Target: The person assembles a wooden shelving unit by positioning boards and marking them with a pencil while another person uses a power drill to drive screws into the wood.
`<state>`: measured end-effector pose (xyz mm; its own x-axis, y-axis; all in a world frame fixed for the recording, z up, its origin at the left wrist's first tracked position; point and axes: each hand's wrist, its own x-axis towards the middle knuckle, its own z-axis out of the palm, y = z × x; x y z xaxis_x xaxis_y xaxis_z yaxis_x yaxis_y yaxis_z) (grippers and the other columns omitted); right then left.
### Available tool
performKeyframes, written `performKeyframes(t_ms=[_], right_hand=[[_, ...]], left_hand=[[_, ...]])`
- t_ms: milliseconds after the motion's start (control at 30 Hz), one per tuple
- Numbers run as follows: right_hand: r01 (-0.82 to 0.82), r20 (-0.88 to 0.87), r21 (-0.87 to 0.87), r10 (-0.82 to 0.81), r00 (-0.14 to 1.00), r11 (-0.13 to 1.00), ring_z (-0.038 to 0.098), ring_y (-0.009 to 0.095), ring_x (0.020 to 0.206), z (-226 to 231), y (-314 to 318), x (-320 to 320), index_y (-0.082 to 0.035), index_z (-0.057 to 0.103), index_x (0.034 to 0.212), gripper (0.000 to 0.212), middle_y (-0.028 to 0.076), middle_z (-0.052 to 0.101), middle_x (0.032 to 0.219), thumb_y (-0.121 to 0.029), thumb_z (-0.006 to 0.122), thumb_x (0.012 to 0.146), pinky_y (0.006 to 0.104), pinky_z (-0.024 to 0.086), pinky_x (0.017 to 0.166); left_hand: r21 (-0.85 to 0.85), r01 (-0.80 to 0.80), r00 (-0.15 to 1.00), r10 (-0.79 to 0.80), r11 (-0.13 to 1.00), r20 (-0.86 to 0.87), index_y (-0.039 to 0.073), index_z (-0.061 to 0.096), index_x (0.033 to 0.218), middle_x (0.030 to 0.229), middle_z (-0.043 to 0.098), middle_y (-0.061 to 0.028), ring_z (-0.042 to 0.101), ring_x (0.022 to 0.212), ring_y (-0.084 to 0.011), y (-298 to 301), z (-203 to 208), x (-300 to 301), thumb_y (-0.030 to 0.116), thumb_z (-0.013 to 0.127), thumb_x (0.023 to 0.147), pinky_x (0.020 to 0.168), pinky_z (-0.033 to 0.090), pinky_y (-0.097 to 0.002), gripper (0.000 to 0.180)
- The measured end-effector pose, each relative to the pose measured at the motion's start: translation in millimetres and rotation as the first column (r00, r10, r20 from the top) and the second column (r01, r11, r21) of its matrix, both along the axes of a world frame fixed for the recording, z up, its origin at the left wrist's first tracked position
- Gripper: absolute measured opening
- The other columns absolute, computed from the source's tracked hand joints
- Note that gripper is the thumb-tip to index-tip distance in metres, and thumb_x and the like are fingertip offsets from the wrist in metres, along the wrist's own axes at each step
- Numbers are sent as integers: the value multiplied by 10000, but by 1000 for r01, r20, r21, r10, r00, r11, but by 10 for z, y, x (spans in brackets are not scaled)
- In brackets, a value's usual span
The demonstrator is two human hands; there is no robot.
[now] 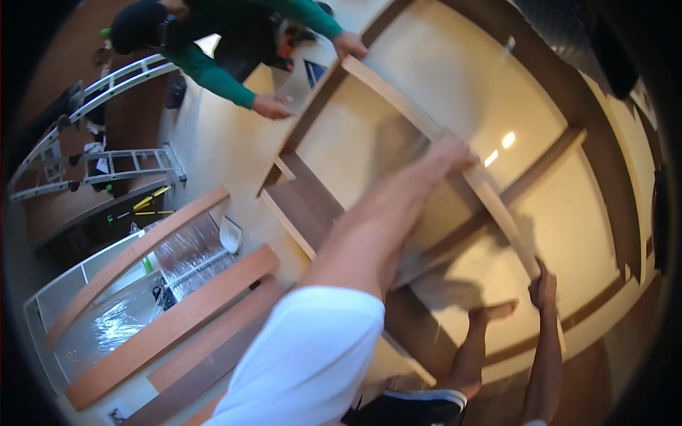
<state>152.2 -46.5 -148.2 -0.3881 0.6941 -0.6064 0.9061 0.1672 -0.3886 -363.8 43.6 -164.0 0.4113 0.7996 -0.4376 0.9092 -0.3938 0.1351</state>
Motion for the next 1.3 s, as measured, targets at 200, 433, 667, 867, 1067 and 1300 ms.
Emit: performKeyframes(t_ms=[200, 433, 667, 867, 1067, 1300], right_hand=[[92, 97, 14, -93, 991, 996, 743, 479, 942, 315, -11, -228, -115, 667, 1451, 620, 340, 731, 999, 40, 567, 859, 557, 585, 933], [142, 41, 111, -147, 988, 984, 735, 464, 1096, 247, -98, -282, -101, 709, 1405, 599, 284, 755, 1180, 53, 572, 843, 532, 575, 1013], [179, 248, -156, -136, 959, 971, 751, 393, 1052, 74, -119, -393, -292, 637, 1497, 607, 160, 775, 1139, -41, 576, 947, 502, 598, 966], [280, 426, -201, -173, 888, 939, 735, 388, 1132, 270, -233, 637, -216, 696, 1391, 464, 178, 771, 1141, -103, 678, 941, 552, 560, 1018], [154, 434, -319, 0, 901, 935, 729, 394, 1151, -96, -368, 707, -175, 747, 1311, 401, 179, 763, 1215, -81, 666, 930, 586, 582, 967], [198, 354, -171, -127, 927, 965, 739, 447, 1066, 126, -282, 763, -160, 702, 1423, 490, 231, 776, 1138, -113, 610, 944, 554, 591, 1007]], left_hand=[[49, 122, 992, -121, 991, -24, 234, 739, 1047, 895, 788, -55, 796, 844, -338, 119, 221, 79, 240, 648, 960, 804, 621, -521, 126], [-40, 193, 981, -193, 980, 23, 258, 709, 1242, 1033, 777, -97, 771, 1005, -328, 197, 137, -62, 167, 654, 938, 899, 581, -567, 322], [-71, 217, 976, -216, 974, 19, 171, 503, 1577, 1590, 566, -122, 522, 1439, -435, -231, 206, -120, -60, 620, 835, 1187, 352, -704, 786], [-477, 167, 986, -148, 863, 78, 146, 556, 1519, 1332, 723, -175, 674, 1230, -446, 35, 314, 1180, -18, 735, 742, 1053, 549, -532, 814], [-253, 347, 913, -264, 903, 310, 77, 632, 1468, 1160, 743, -268, 688, 1096, -475, 6, -22, 949, 15, 724, 749, 977, 535, -584, 727], [-393, 316, 947, -260, 864, 189, 75, 647, 1462, 1047, 771, -236, 721, 997, -461, 175, 182, 1176, 17, 744, 725, 928, 567, -542, 746]])
